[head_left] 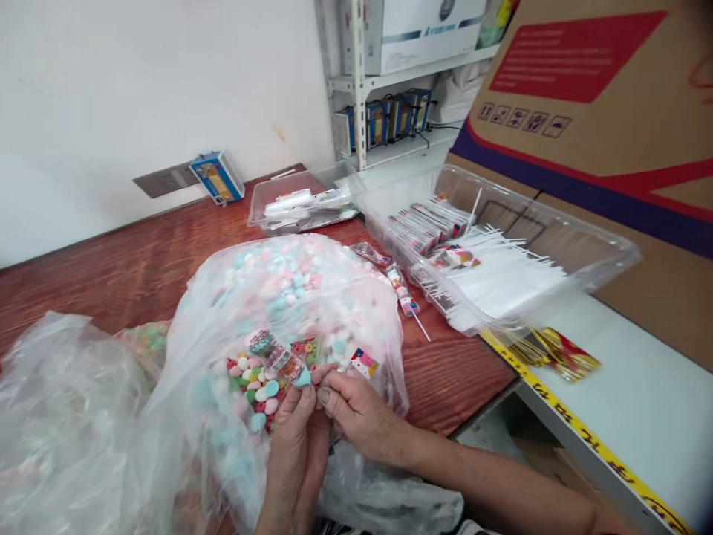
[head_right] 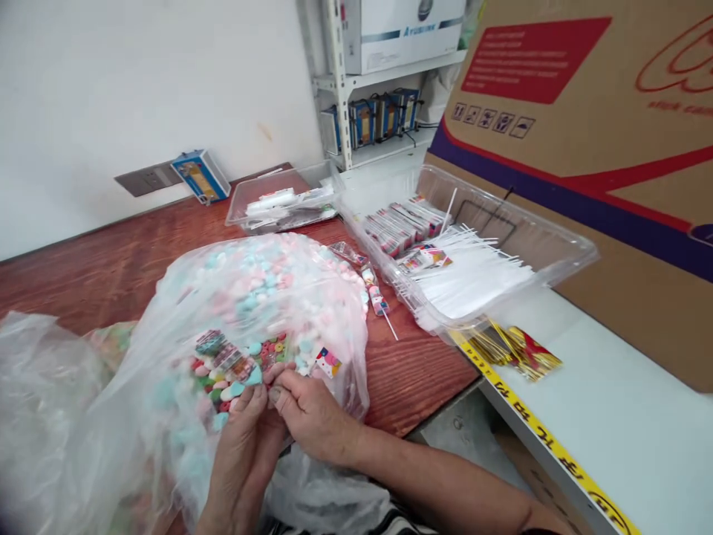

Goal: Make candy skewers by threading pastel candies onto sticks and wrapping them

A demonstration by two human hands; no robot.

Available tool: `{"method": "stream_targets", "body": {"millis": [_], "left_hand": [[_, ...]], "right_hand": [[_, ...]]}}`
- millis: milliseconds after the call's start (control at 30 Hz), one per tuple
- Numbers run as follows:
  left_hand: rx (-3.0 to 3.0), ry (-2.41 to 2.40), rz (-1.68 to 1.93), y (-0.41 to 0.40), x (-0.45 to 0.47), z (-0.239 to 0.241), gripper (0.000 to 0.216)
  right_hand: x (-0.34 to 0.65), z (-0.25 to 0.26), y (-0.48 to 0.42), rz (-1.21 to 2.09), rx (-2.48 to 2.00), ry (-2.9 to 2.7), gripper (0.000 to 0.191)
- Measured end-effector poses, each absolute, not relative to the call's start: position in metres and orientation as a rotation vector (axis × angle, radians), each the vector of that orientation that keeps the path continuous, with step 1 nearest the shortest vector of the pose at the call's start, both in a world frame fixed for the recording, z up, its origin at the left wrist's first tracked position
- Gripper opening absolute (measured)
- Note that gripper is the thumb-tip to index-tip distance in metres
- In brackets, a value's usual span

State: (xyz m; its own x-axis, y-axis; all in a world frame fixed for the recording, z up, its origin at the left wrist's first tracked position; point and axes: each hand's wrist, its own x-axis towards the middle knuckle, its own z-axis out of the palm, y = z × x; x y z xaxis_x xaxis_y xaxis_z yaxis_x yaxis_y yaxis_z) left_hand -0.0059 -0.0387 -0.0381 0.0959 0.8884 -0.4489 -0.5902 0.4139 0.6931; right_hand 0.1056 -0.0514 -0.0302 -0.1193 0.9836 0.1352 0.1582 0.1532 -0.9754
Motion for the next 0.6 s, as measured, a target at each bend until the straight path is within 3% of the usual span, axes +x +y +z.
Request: {"method": "stream_targets", "body": {"millis": [233,600], "left_hand": [[0.556,0.971,1.366,-0.019,-0.035,-0.031,0.024],[0.698,1.206,1.494,-0.03,-0.079,-0.023,0.021]], "right_hand": [[0.148,-0.035,-0.052,1.056,-1.343,-1.467,0.019],[0.237,-0.029,-0.067,0.487,-1.988,-1.623,0.021]]}}
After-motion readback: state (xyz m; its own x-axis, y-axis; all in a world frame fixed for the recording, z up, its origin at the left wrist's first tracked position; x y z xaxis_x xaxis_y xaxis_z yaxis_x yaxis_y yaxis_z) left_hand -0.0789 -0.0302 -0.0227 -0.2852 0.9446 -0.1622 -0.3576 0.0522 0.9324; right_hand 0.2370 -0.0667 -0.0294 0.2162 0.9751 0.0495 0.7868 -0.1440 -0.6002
